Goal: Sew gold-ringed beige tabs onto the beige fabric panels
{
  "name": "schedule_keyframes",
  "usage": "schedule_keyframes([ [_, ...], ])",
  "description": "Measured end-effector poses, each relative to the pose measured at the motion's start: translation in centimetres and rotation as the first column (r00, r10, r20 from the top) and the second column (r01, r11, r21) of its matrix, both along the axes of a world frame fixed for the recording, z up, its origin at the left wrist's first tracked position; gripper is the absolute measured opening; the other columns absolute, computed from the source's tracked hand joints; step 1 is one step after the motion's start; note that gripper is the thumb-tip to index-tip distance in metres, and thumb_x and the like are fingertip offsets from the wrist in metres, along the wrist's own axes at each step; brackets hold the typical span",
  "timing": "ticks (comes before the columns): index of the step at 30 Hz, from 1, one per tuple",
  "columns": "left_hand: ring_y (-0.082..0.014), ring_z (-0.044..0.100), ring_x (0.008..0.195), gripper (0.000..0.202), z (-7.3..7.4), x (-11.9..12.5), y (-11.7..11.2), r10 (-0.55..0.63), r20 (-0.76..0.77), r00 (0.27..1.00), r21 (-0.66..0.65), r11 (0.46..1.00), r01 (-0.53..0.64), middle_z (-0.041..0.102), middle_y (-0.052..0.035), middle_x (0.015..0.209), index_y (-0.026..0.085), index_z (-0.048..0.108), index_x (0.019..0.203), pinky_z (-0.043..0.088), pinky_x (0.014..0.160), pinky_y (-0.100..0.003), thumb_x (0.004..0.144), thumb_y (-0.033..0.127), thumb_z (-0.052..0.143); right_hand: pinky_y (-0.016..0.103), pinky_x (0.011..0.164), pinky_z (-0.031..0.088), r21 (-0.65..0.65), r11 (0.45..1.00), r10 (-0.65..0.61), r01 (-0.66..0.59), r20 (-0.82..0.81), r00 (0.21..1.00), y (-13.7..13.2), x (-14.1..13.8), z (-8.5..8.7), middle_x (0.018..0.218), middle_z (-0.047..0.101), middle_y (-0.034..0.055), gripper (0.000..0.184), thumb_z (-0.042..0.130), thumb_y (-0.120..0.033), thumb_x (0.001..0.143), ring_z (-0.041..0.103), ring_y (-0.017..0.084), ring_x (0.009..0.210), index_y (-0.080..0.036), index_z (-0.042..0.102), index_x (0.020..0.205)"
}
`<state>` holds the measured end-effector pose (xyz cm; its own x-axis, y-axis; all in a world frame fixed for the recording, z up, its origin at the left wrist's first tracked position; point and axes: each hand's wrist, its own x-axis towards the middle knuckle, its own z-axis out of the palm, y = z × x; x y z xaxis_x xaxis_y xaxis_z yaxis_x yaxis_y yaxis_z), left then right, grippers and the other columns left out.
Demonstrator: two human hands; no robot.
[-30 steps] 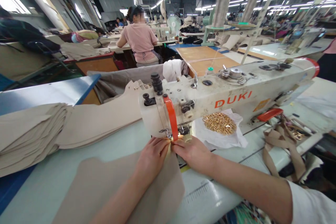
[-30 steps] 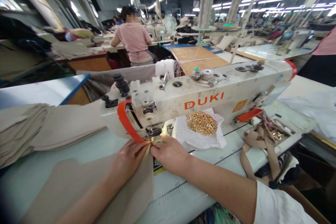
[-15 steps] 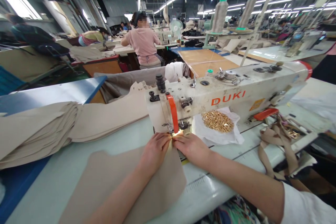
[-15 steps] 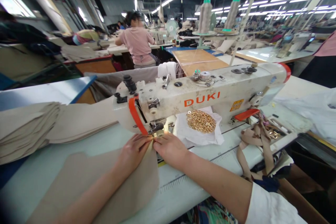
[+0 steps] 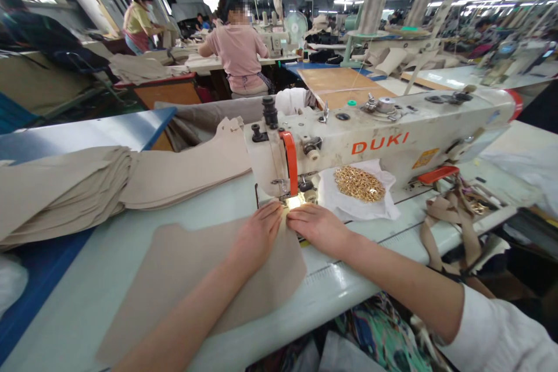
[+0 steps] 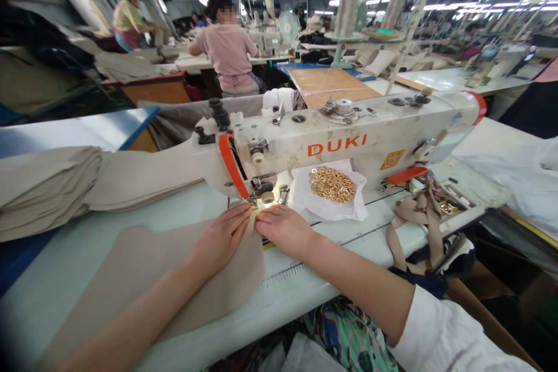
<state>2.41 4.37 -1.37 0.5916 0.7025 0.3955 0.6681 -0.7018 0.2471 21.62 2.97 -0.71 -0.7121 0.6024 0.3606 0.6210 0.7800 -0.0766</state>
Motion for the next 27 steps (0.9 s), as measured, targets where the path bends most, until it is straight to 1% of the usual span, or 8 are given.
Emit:
schedule_keyframes([
  [4, -0.0214, 0.056, 0.115, 0.037, -0.3, -0.1, 0.2, -0.017, -0.042, 0.999, 0.014, 1.0, 0.018, 0.064, -0.0139, 0.12, 0.009, 0.06, 0.114, 0.049, 0.099, -0.039, 0.095, 0.022, 0.032, 0.032, 0.091, 0.044, -0.017, 1.0, 0.002, -0.002, 0.015, 1.0, 0.0, 0.0, -0.1, 0.1, 0.067, 0.008, 0.009, 0.06, -0.017, 0.086, 0.059, 0.02, 0.097, -0.012, 0.064, 0.092],
  [8, -0.0217, 0.055, 0.118, 0.037, -0.6, -0.4, 0.3, -0.016, -0.093, 0.996, 0.016, 1.0, 0.017, 0.062, -0.0136, 0.123, 0.01, 0.059, 0.116, 0.048, 0.099, -0.039, 0.095, 0.021, 0.032, 0.031, 0.09, 0.044, -0.018, 1.0, 0.006, -0.005, 0.033, 0.999, 0.1, -0.1, -0.1, 0.099, 0.067, 0.0085, 0.01, 0.056, -0.017, 0.089, 0.058, 0.019, 0.097, -0.012, 0.064, 0.091],
  [12, -0.0217, 0.053, 0.12, 0.037, -0.8, -0.6, 0.3, -0.045, -0.11, 0.993, 0.038, 0.998, 0.05, 0.063, -0.014, 0.122, 0.009, 0.059, 0.116, 0.048, 0.1, -0.039, 0.094, 0.02, 0.031, 0.031, 0.09, 0.044, 0.003, 1.0, -0.011, 0.011, 0.029, 1.0, 0.3, -0.3, -0.2, 0.1, 0.067, 0.0081, 0.01, 0.054, -0.018, 0.09, 0.059, 0.018, 0.095, -0.014, 0.064, 0.088],
  [18, -0.0242, 0.056, 0.117, 0.037, -0.9, -0.6, 0.7, -0.034, -0.082, 0.996, 0.042, 0.998, 0.037, 0.062, -0.0148, 0.122, 0.01, 0.06, 0.116, 0.049, 0.098, -0.041, 0.093, 0.021, 0.033, 0.03, 0.09, 0.044, -0.001, 0.999, -0.032, 0.032, 0.035, 0.999, 0.5, -0.3, -0.2, 0.102, 0.067, 0.0084, 0.007, 0.058, -0.017, 0.088, 0.059, 0.019, 0.096, -0.013, 0.064, 0.088],
  [22, -0.0238, 0.058, 0.114, 0.036, -0.8, -0.6, 1.1, -0.043, -0.073, 0.996, 0.06, 0.997, 0.048, 0.065, -0.0131, 0.119, 0.012, 0.062, 0.114, 0.05, 0.097, -0.04, 0.092, 0.019, 0.034, 0.03, 0.09, 0.045, -0.013, 0.999, -0.045, 0.045, 0.034, 0.998, 0.6, -0.4, -0.3, 0.104, 0.067, 0.0083, 0.008, 0.056, -0.018, 0.089, 0.059, 0.018, 0.098, -0.013, 0.063, 0.089],
  [27, -0.0241, 0.06, 0.11, 0.037, -0.8, -0.5, 1.3, -0.031, -0.098, 0.995, 0.105, 0.994, 0.042, 0.066, -0.0145, 0.115, 0.01, 0.065, 0.109, 0.05, 0.097, -0.038, 0.092, 0.021, 0.033, 0.03, 0.087, 0.046, -0.014, 0.998, -0.063, 0.064, 0.057, 0.996, 0.7, -0.5, -0.2, 0.108, 0.066, 0.0088, 0.007, 0.058, -0.015, 0.087, 0.06, 0.019, 0.098, -0.013, 0.063, 0.091],
])
